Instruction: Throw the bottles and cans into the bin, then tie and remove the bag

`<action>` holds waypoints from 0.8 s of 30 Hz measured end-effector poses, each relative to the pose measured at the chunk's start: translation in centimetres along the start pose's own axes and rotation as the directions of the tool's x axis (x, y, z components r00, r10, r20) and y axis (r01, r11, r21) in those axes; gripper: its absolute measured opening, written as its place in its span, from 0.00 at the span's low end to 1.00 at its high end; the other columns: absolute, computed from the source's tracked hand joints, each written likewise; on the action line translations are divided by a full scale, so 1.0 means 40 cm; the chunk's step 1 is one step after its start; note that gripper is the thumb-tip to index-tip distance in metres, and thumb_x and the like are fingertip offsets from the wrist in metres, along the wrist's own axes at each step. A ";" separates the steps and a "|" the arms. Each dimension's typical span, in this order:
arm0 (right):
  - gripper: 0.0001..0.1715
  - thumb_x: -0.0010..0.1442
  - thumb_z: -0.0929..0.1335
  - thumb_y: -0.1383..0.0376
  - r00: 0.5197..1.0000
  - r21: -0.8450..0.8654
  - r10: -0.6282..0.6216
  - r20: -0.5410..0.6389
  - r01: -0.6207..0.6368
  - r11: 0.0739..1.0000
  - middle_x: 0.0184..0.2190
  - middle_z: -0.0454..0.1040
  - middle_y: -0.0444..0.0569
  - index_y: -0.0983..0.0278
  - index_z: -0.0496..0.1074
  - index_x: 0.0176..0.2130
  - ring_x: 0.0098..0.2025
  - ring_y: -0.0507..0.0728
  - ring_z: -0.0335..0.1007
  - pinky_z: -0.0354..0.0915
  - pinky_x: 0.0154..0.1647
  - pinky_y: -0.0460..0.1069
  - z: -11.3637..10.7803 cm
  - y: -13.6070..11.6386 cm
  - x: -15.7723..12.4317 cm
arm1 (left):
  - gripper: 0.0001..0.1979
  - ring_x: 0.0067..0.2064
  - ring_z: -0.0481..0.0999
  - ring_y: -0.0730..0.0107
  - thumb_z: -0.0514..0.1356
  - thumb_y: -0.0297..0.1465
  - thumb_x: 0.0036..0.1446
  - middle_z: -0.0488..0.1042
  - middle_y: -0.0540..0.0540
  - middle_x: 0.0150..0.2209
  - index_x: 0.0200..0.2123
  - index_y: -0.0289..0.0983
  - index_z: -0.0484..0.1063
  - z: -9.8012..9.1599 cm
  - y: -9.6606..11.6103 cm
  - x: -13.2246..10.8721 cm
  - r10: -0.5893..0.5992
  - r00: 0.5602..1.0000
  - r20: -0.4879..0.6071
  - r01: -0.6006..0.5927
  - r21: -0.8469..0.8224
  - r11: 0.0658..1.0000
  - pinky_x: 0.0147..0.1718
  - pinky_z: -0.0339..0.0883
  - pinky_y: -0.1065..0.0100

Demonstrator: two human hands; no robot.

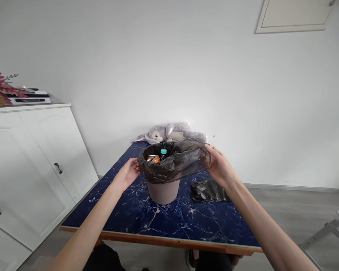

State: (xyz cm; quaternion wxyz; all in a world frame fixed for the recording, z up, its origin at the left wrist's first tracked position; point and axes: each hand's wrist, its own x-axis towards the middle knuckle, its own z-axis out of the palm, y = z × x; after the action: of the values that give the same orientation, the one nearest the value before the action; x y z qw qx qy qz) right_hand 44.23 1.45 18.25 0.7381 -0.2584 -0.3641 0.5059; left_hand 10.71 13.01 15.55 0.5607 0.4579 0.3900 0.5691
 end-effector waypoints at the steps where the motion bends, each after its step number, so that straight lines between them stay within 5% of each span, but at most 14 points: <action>1: 0.17 0.53 0.83 0.59 1.000 0.005 0.003 -0.002 -0.003 1.000 0.36 0.83 0.40 0.61 0.80 0.39 0.32 0.48 0.78 0.73 0.32 0.40 0.004 -0.003 0.002 | 0.13 0.21 0.61 0.75 0.62 0.32 0.63 0.62 0.55 0.21 0.26 0.41 0.64 0.004 -0.002 -0.024 0.018 1.000 -0.009 -0.018 -0.004 1.000 0.22 0.63 0.70; 4: 0.17 0.51 0.83 0.61 1.000 0.047 0.020 0.009 -0.021 0.999 0.36 0.83 0.39 0.61 0.79 0.38 0.31 0.48 0.78 0.74 0.30 0.39 0.030 -0.019 0.005 | 0.20 0.20 0.54 0.76 0.57 0.37 0.69 0.56 0.56 0.19 0.23 0.42 0.59 0.020 -0.042 -0.145 0.114 0.992 -0.047 -0.114 0.020 0.993 0.18 0.53 0.73; 6: 0.17 0.51 0.83 0.62 0.998 0.090 0.046 0.033 -0.049 0.995 0.39 0.84 0.41 0.62 0.79 0.37 0.32 0.48 0.79 0.76 0.30 0.38 0.056 -0.031 0.002 | 0.25 0.20 0.59 0.75 0.57 0.42 0.72 0.60 0.53 0.17 0.21 0.40 0.64 0.045 -0.082 -0.243 0.125 0.991 0.049 -0.129 0.082 0.988 0.21 0.58 0.72; 7: 0.16 0.52 0.83 0.63 0.997 0.114 0.058 0.045 -0.062 0.992 0.40 0.85 0.42 0.62 0.78 0.37 0.32 0.48 0.80 0.76 0.31 0.38 0.071 -0.037 -0.001 | 0.27 0.21 0.64 0.73 0.53 0.46 0.74 0.66 0.50 0.18 0.23 0.39 0.71 0.062 -0.101 -0.288 0.052 0.959 0.280 -0.104 0.174 0.979 0.23 0.63 0.70; 8: 0.16 0.52 0.83 0.64 0.996 0.137 0.065 0.054 -0.072 0.988 0.41 0.85 0.43 0.62 0.78 0.37 0.33 0.48 0.80 0.77 0.32 0.37 0.085 -0.041 -0.005 | 0.27 0.25 0.71 0.69 0.52 0.49 0.74 0.76 0.45 0.26 0.32 0.37 0.78 0.082 -0.116 -0.325 -0.047 0.877 0.478 -0.067 0.218 0.974 0.25 0.67 0.68; 9: 0.15 0.53 0.82 0.64 0.996 0.161 0.070 0.060 -0.079 0.984 0.41 0.85 0.43 0.62 0.78 0.37 0.33 0.48 0.81 0.78 0.33 0.37 0.098 -0.043 -0.009 | 0.26 0.34 0.78 0.63 0.53 0.51 0.73 0.82 0.38 0.40 0.46 0.37 0.81 0.104 -0.126 -0.353 -0.087 0.802 0.591 -0.034 0.191 0.981 0.30 0.72 0.65; 11: 0.14 0.54 0.82 0.66 0.996 0.212 0.071 0.062 -0.082 0.974 0.40 0.85 0.42 0.61 0.78 0.38 0.33 0.48 0.81 0.78 0.33 0.37 0.121 -0.044 -0.018 | 0.30 0.51 0.81 0.52 0.53 0.53 0.72 0.74 0.32 0.64 0.65 0.41 0.72 0.149 -0.126 -0.379 -0.079 0.708 0.702 0.061 0.050 0.997 0.44 0.76 0.57; 13: 0.15 0.53 0.82 0.67 0.996 0.243 0.071 0.061 -0.084 0.966 0.39 0.85 0.42 0.61 0.78 0.38 0.33 0.48 0.81 0.78 0.32 0.36 0.139 -0.043 -0.024 | 0.32 0.59 0.77 0.49 0.52 0.54 0.72 0.61 0.36 0.74 0.70 0.45 0.67 0.184 -0.106 -0.374 -0.023 0.720 0.694 0.169 -0.144 0.975 0.55 0.72 0.54; 16: 0.16 0.52 0.82 0.67 0.996 0.254 0.061 0.067 -0.076 0.964 0.39 0.84 0.42 0.61 0.77 0.39 0.33 0.47 0.81 0.77 0.33 0.36 0.158 -0.048 -0.034 | 0.28 0.58 0.77 0.58 0.52 0.52 0.73 0.55 0.44 0.77 0.68 0.46 0.71 0.211 -0.057 -0.351 0.006 0.796 0.605 0.272 -0.367 0.889 0.56 0.72 0.61; 24: 0.13 0.55 0.81 0.65 0.982 0.192 0.005 0.190 -0.042 0.981 0.42 0.84 0.42 0.61 0.76 0.36 0.33 0.46 0.78 0.77 0.33 0.38 0.207 -0.102 -0.092 | 0.15 0.32 0.72 0.78 0.62 0.40 0.72 0.71 0.42 0.68 0.55 0.40 0.80 0.184 0.021 -0.347 -0.053 0.939 0.340 0.236 -0.523 0.819 0.33 0.74 0.70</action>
State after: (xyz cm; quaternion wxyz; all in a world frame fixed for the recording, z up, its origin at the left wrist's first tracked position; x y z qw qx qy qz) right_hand 39.08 -3.32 25.29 0.7160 -0.1402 -0.3778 0.5700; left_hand 16.86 -1.39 17.23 0.7655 0.3269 0.1486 0.5339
